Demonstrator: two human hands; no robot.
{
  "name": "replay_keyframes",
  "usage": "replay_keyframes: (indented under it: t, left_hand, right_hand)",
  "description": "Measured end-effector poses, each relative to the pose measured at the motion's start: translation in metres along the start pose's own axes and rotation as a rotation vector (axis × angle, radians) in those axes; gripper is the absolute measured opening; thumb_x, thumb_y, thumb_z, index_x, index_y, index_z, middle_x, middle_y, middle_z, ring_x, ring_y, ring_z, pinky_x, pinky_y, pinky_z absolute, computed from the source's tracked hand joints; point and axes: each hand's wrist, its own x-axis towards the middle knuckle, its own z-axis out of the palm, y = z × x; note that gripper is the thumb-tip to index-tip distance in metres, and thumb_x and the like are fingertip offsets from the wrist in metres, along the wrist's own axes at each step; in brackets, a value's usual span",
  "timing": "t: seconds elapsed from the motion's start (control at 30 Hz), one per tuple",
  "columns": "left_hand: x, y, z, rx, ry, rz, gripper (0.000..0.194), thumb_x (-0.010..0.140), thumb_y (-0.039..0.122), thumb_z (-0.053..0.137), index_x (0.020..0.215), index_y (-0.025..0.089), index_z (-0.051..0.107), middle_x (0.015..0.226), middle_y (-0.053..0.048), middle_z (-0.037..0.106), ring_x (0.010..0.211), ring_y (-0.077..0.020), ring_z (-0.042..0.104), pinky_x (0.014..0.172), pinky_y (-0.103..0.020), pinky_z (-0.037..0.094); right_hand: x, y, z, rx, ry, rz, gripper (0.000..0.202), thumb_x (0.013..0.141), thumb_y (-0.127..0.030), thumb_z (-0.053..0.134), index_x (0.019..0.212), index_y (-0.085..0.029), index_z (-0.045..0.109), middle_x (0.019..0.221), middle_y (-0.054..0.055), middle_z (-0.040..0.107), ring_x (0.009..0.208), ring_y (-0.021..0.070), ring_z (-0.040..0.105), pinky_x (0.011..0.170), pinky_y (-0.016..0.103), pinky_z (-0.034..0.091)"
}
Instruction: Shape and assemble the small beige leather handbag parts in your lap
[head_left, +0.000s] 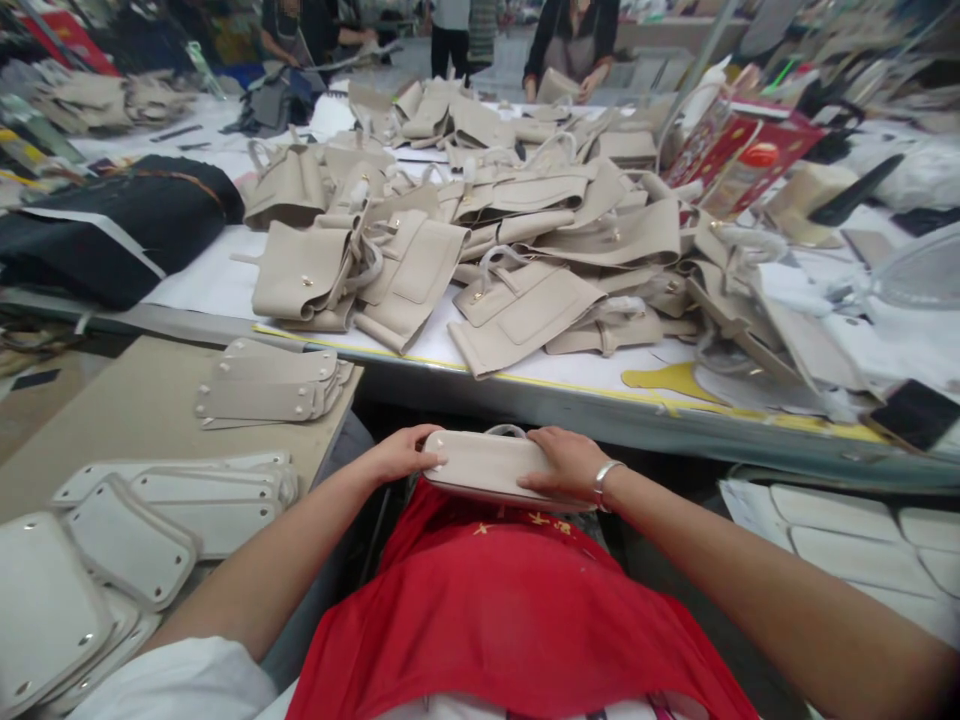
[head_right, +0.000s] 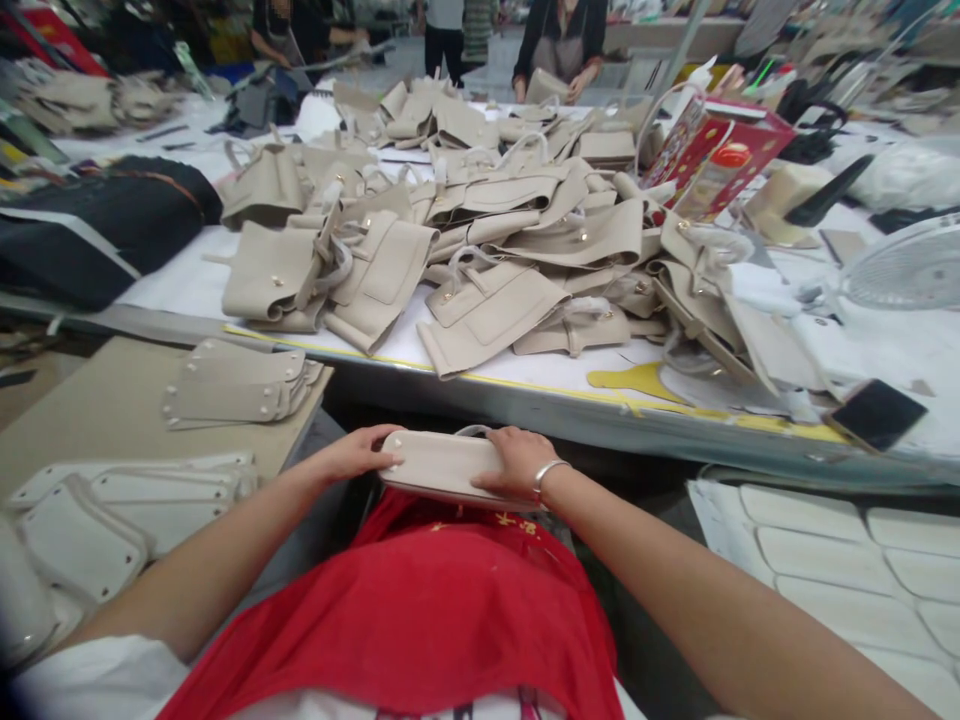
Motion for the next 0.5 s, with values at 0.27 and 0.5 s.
replay_keyframes:
  t: [0.27,0.5]
  left_hand:
    - [-0.013,-0.003,0.009,-0.305,-0.027,-0.132,0.070,0.068,0.041,0.069,0.129,0.018,0.043,0.125,-0.008,0.053,0.105,-0.0203,0.054,0.075,-0.024,0.047]
    - [-0.018,0.004,0.027,-0.346,0.125,-0.134,0.075,0.061,0.046,0.073,0.126,0.020,0.047,0.121,-0.007,0.058,0.100,-0.0200,0.057,0.071,-0.023,0.049]
  right_hand:
    - [-0.051,0.058,0.016,0.879,0.022,0.197,0.050,0.065,-0.041,0.068,0.103,-0.010,0.057,0.098,0.010,0.064,0.090,0.0213,0.058,0.083,0.032,0.045]
    - [-0.056,0.056,0.031,1.212,0.185,0.235,0.055,0.051,-0.049,0.076,0.088,-0.012,0.060,0.082,0.004,0.064,0.076,0.0167,0.058,0.075,0.031,0.046]
